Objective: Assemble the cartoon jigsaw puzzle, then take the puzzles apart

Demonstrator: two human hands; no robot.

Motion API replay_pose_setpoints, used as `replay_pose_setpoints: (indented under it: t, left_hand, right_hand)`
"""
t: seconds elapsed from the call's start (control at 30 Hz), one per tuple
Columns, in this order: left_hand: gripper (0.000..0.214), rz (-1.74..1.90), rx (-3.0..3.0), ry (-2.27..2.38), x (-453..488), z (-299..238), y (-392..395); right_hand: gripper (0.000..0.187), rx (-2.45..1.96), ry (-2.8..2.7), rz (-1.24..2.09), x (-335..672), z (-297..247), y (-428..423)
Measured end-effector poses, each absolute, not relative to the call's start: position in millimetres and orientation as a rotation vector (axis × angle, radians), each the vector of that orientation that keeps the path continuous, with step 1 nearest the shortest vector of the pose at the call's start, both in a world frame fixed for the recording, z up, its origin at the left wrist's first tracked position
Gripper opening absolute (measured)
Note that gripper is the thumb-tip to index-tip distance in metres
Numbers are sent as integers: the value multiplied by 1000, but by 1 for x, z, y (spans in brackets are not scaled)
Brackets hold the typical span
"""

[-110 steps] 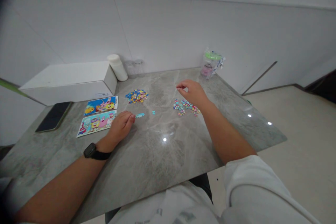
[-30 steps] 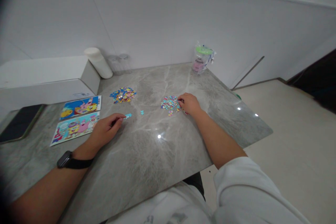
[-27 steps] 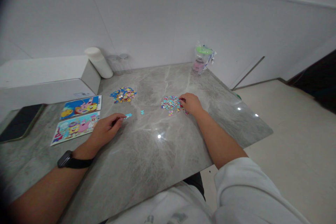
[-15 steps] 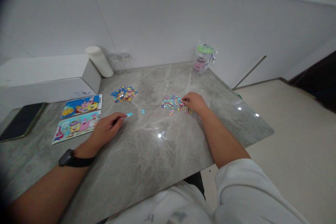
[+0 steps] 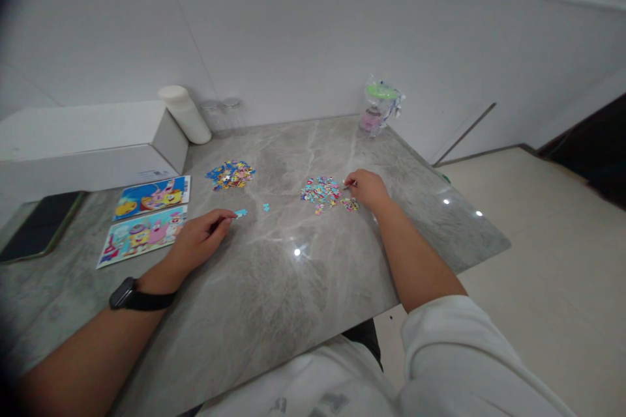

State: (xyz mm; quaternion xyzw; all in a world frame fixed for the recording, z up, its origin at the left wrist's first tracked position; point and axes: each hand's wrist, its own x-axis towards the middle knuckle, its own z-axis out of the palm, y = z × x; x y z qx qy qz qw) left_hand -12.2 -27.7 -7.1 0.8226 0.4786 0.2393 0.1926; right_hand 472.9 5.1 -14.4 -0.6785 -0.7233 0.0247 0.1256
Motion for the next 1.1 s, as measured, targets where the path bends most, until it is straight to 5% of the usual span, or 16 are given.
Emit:
replay_pose_setpoints:
  t: [1.1]
  left_hand:
    - [34, 690, 2309, 1301, -12, -8, -27]
  right_hand:
    - [27, -1879, -2200, 56, 442, -14, 10]
